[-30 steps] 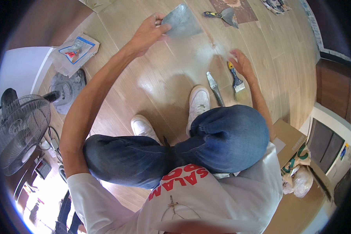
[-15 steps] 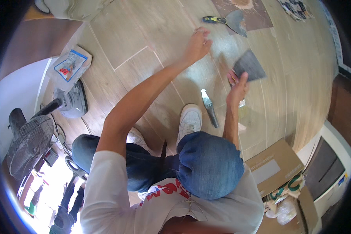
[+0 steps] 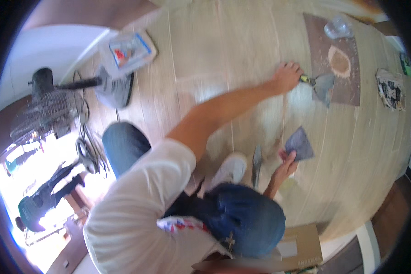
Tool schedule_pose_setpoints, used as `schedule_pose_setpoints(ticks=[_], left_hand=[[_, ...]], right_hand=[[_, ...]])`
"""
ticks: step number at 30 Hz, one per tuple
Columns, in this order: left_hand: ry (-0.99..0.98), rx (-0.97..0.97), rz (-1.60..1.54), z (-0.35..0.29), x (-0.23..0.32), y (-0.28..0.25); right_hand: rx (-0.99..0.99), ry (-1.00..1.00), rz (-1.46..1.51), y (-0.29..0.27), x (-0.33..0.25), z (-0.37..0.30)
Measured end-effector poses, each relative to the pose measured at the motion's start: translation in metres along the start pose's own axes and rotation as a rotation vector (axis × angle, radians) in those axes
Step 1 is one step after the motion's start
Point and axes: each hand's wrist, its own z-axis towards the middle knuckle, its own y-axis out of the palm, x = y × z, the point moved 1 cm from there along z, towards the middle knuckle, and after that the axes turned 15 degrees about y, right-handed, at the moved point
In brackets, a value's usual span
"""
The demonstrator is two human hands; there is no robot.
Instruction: The person is applying grout to the gaps between floor tiles. They use a trowel to scoop grout and a smaller tool to push it into the joints, then wipe the excess with a sponge.
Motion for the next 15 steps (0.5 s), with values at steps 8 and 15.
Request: schedule_pose_setpoints(ticks=[8,15], left_hand=[[-0.069,0.297,-0.62,-0.025,0.024,-0.023],[-0.003,0.447,-1.131,-0.075,0.043,-0.089]], right_hand=[[0.252,-0.18,-0.167,-0.047,-0.008,0.05],[0.301,-0.27,-0.087,-0.065,-0.033,0.038]])
